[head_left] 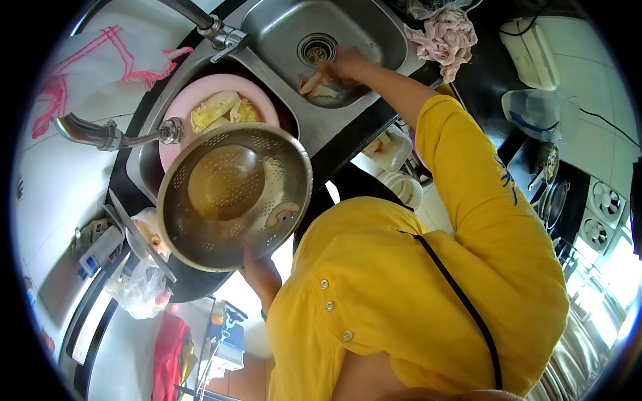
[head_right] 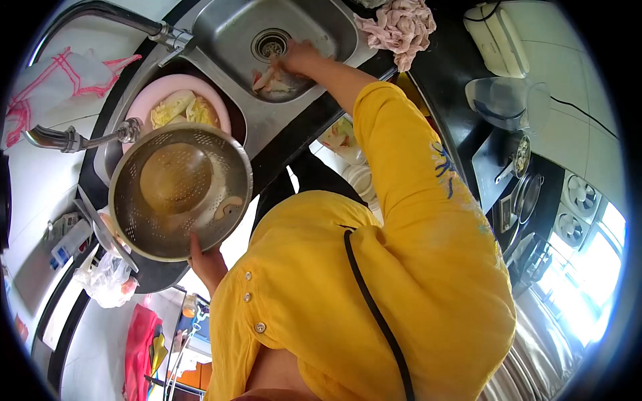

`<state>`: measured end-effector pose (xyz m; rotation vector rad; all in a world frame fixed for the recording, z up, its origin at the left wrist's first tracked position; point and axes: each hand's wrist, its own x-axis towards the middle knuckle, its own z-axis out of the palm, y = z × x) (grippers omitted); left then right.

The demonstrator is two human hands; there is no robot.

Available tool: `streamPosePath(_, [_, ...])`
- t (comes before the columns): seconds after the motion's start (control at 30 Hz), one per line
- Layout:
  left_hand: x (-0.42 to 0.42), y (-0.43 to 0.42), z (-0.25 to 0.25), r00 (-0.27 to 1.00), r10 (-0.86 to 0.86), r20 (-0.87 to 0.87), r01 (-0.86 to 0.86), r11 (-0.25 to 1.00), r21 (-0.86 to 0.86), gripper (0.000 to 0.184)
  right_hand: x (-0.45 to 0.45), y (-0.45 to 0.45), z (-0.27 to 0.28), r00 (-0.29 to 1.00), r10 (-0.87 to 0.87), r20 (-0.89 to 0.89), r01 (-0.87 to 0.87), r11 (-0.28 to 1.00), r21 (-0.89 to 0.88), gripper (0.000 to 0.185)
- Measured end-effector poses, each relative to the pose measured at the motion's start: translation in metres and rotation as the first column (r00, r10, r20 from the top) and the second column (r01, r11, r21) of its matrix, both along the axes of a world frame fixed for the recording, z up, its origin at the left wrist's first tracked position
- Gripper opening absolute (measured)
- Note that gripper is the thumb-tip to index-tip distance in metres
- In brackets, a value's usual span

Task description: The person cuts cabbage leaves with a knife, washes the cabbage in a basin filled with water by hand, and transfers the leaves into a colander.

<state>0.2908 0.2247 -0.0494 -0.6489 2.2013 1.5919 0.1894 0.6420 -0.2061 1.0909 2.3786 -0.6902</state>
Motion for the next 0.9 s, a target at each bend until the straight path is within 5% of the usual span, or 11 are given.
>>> streamPosePath(0.03, [-0.002,0.007,0.009,0.924,0.345,0.168,-0.380,0.884,0.274,0.040,-0.005,-0.007,-0.008,1.000,0.002,0.005,-0.002,1.000,-0.004,0.058])
streamPosePath(0.1, [0.008,-0.021,-0.010,0.991,0.137,-0.004,-0.134,0.977,0.166,0.045,-0.010,-0.021,-0.036,0.815,0.571,0.095,-0.577,0.816,0.041,0.061])
streamPosePath(0.17, [0.002,-0.012,0.009,0.938,0.311,0.154,-0.344,0.891,0.295,0.050,-0.013,-0.038,-0.109,0.843,0.532,-0.081,-0.529,0.847,0.055,0.058])
streamPosePath(0.23, [0.004,-0.020,0.005,0.981,0.189,0.046,-0.194,0.963,0.187,0.054,-0.017,-0.049,-0.106,0.844,0.471,-0.256,-0.473,0.879,0.057,0.056])
streamPosePath(0.33, [0.005,-0.026,0.006,0.924,0.357,0.139,-0.383,0.865,0.325,0.056,-0.015,-0.059,-0.059,0.757,0.519,-0.398,-0.566,0.824,-0.001,0.045])
streamPosePath(0.37, [0.005,-0.026,0.006,0.922,0.354,0.156,-0.386,0.869,0.310,0.056,-0.016,-0.061,-0.027,0.900,0.283,-0.332,-0.393,0.857,-0.333,0.046])
streamPosePath(0.43, [0.006,-0.027,0.005,0.921,0.352,0.169,-0.388,0.874,0.293,0.056,-0.014,-0.060,-0.017,0.981,0.058,-0.183,-0.160,0.771,-0.616,0.048])
streamPosePath(0.63, [0.011,-0.031,-0.002,0.964,0.237,0.124,-0.258,0.945,0.202,0.054,0.005,-0.073,0.003,0.915,0.025,-0.402,-0.261,0.797,-0.544,0.063])
streamPosePath(0.7, [0.007,-0.028,0.001,0.908,0.367,0.201,-0.417,0.838,0.351,0.047,0.012,-0.076,0.011,0.867,0.170,-0.468,-0.385,0.824,-0.415,0.065])
streamPosePath(0.77, [0.013,-0.055,-0.027,0.992,0.125,-0.010,-0.121,0.978,0.169,0.036,0.020,-0.085,0.034,0.851,0.238,-0.468,-0.396,0.876,-0.275,0.062])
streamPosePath(0.9, [-0.001,-0.044,-0.015,0.982,0.188,0.010,-0.185,0.954,0.237,0.027,0.029,-0.085,0.038,0.724,0.266,-0.636,-0.409,0.908,-0.085,0.049])
